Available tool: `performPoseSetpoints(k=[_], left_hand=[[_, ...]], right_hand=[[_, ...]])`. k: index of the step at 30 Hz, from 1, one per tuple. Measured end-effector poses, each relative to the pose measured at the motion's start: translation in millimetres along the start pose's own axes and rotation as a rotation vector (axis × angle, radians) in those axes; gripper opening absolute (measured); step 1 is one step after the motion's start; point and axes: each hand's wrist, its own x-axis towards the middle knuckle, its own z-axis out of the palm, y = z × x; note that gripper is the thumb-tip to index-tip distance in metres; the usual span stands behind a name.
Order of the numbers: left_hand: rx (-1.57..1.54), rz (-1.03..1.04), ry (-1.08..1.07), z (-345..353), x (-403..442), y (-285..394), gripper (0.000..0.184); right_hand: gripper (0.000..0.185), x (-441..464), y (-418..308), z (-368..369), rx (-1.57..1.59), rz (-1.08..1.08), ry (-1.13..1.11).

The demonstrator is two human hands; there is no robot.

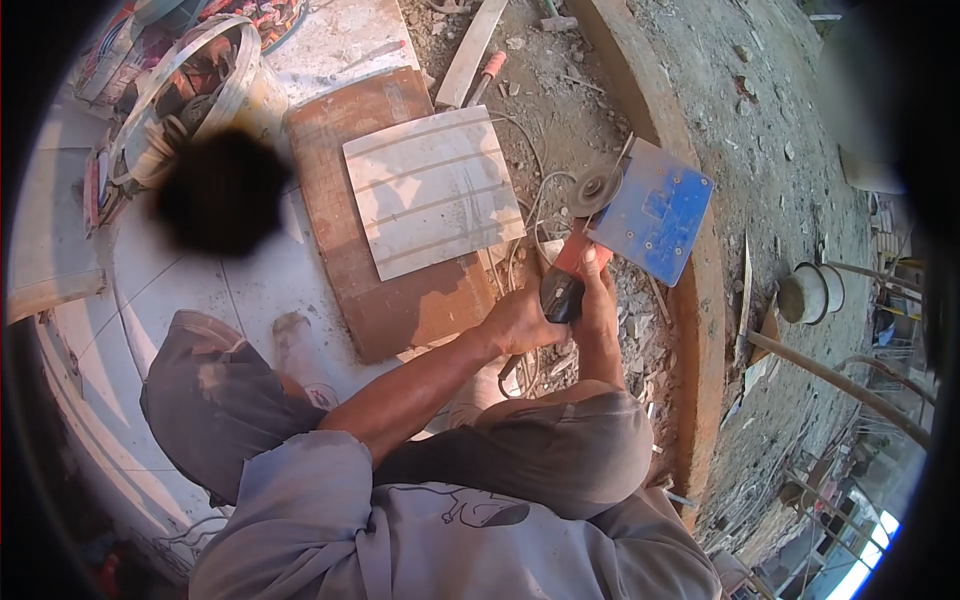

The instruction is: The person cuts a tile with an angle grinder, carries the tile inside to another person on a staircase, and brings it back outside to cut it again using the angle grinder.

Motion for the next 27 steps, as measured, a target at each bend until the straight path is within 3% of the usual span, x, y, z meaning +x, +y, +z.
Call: performPoseSetpoints(k=[2, 6, 9, 11, 13, 14, 16, 18, 21, 27], left_hand=[[0.265, -0.173, 0.066, 4.9, -4.1, 5.7, 0.09], [0.367, -0.262, 0.039, 0.1, -0.6, 18.2, 0.094], [0.416, -0.172, -0.095, -11.0, -4.3, 16.6, 0.093], [0.652, 0.129, -0.034, -35.9, 4.0, 4.8, 0.087], [0.838, 0.08, 0.331, -81.0, 17.2, -8.8, 0.081], [0.946, 0.027, 0.463, -109.9, 25.3, -11.8, 0.095], [1.014, -0.225, 0.536, -163.2, 34.7, 7.3, 0.105], [1.126, -0.371, 0.546, -196.7, 41.4, 2.0, 0.116], [1.127, -0.561, 0.464, -221.4, 42.4, -9.4, 0.123], [1.022, -0.59, 0.494, -220.5, 50.1, -23.0, 0.134]], right_hand=[[0.075, 3.1, -4.4, 2.6, -0.006, 0.022, 0.002], [0.058, 7.1, -19.8, 11.9, -0.065, -0.028, 0.058], [0.044, 6.5, -24.9, 6.0, -0.144, 0.004, 0.114], [0.034, 7.8, -22.7, -9.2, -0.237, 0.081, 0.051], [0.029, 3.7, -17.5, -26.1, -0.303, 0.055, 0.008], [0.024, 0.6, -15.2, -30.9, -0.359, 0.018, -0.047], [0.021, -9.8, -21.0, -35.2, -0.367, 0.026, -0.059], [0.018, -6.4, -13.4, -56.9, -0.59, 0.134, -0.127], [0.016, -9.1, -22.7, -47.4, -0.662, 0.105, -0.149], [0.025, 2.7, -31.9, -42.6, -0.996, 0.135, -0.184]])
